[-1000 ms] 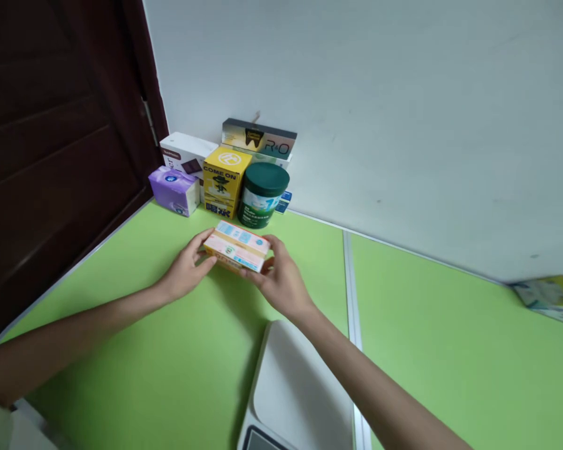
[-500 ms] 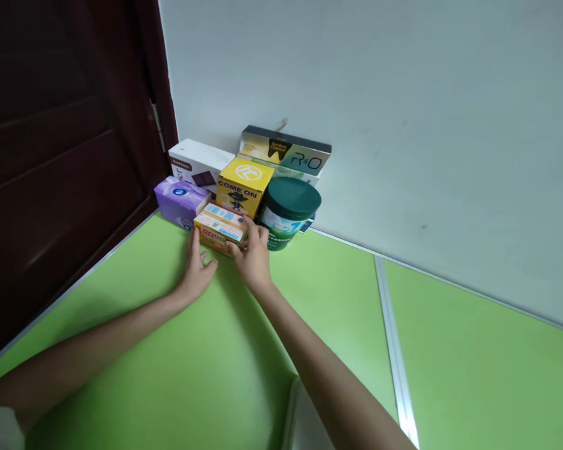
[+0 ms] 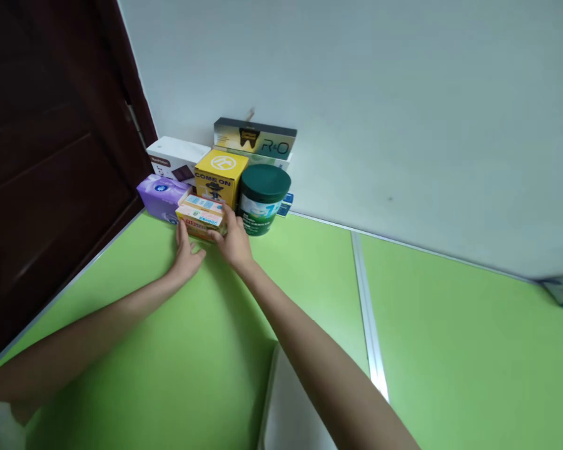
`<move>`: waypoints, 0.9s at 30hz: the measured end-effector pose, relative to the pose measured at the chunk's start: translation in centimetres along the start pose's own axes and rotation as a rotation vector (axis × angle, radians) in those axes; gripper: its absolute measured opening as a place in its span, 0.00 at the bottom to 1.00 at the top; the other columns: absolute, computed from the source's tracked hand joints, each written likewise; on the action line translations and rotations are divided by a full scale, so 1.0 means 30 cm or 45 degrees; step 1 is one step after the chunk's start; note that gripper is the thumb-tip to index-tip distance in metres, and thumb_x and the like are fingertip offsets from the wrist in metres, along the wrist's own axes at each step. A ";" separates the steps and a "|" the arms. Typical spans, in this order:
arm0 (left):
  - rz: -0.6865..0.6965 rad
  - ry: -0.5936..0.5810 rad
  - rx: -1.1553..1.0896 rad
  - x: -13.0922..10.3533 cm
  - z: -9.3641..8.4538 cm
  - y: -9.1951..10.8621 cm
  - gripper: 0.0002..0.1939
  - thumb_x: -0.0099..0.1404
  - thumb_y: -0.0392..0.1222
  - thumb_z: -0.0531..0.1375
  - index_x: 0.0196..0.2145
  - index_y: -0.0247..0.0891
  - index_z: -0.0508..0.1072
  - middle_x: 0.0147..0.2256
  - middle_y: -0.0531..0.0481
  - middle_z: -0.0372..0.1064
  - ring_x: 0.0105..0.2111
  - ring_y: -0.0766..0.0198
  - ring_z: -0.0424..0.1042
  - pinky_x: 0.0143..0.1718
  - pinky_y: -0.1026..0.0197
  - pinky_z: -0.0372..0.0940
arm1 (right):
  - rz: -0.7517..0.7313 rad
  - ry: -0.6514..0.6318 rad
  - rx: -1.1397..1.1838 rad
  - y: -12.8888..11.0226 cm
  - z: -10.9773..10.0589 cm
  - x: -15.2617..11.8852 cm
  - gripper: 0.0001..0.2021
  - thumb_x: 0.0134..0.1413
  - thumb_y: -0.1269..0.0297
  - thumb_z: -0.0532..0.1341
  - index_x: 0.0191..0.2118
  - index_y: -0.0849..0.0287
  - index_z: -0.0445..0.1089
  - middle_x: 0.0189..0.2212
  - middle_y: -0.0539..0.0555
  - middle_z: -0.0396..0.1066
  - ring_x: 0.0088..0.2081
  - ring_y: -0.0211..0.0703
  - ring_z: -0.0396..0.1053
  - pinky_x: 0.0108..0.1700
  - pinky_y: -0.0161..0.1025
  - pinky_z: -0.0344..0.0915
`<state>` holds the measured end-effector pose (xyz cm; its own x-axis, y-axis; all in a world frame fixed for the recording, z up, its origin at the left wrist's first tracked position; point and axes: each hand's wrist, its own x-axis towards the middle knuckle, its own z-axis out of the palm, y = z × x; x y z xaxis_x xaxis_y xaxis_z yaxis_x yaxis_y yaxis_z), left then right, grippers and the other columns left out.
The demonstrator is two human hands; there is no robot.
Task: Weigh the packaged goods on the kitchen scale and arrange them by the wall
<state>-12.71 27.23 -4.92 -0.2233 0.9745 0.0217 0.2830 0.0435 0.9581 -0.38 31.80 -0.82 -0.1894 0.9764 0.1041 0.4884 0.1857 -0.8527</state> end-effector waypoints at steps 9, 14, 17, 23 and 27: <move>-0.044 -1.071 0.425 -0.463 -0.007 0.328 0.34 0.58 0.45 0.62 0.62 0.44 0.61 0.66 0.42 0.51 0.67 0.44 0.43 0.65 0.39 0.41 | -0.085 -0.833 0.106 -0.082 -0.446 -0.544 0.23 0.52 0.67 0.63 0.55 0.62 0.66 0.37 0.56 0.74 0.36 0.42 0.72 0.39 0.38 0.70; -0.047 -1.503 0.539 -0.558 0.145 0.504 0.34 0.55 0.50 0.64 0.59 0.53 0.65 0.64 0.50 0.55 0.66 0.40 0.48 0.64 0.35 0.41 | 0.166 -0.861 0.412 -0.045 -0.751 -0.824 0.29 0.51 0.68 0.65 0.59 0.59 0.63 0.37 0.53 0.74 0.41 0.41 0.73 0.45 0.38 0.69; 0.023 -1.628 0.550 -0.579 0.380 0.609 0.35 0.56 0.51 0.63 0.61 0.49 0.64 0.64 0.48 0.55 0.64 0.40 0.53 0.63 0.36 0.44 | 0.212 -0.581 0.589 0.077 -0.905 -0.932 0.24 0.52 0.69 0.64 0.56 0.59 0.65 0.36 0.53 0.75 0.40 0.40 0.73 0.47 0.40 0.69; 0.140 -1.655 0.340 -0.646 0.965 0.719 0.31 0.63 0.43 0.57 0.63 0.43 0.59 0.65 0.46 0.52 0.64 0.47 0.53 0.64 0.43 0.49 | 0.293 0.463 0.801 0.437 -1.135 -1.031 0.13 0.47 0.67 0.64 0.42 0.61 0.72 0.33 0.53 0.77 0.38 0.41 0.74 0.49 0.47 0.68; 0.139 -1.402 0.137 -0.648 1.366 0.713 0.33 0.62 0.31 0.54 0.65 0.36 0.53 0.66 0.40 0.49 0.65 0.51 0.52 0.65 0.48 0.50 | 0.432 0.887 0.702 0.679 -1.322 -1.004 0.17 0.44 0.73 0.60 0.44 0.60 0.70 0.45 0.59 0.75 0.46 0.46 0.73 0.54 0.50 0.66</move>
<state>35.90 18.24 3.45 0.7426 0.6352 -0.2122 0.3423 -0.0877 0.9355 49.05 10.54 -1.01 0.5259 0.8482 -0.0633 -0.0806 -0.0244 -0.9965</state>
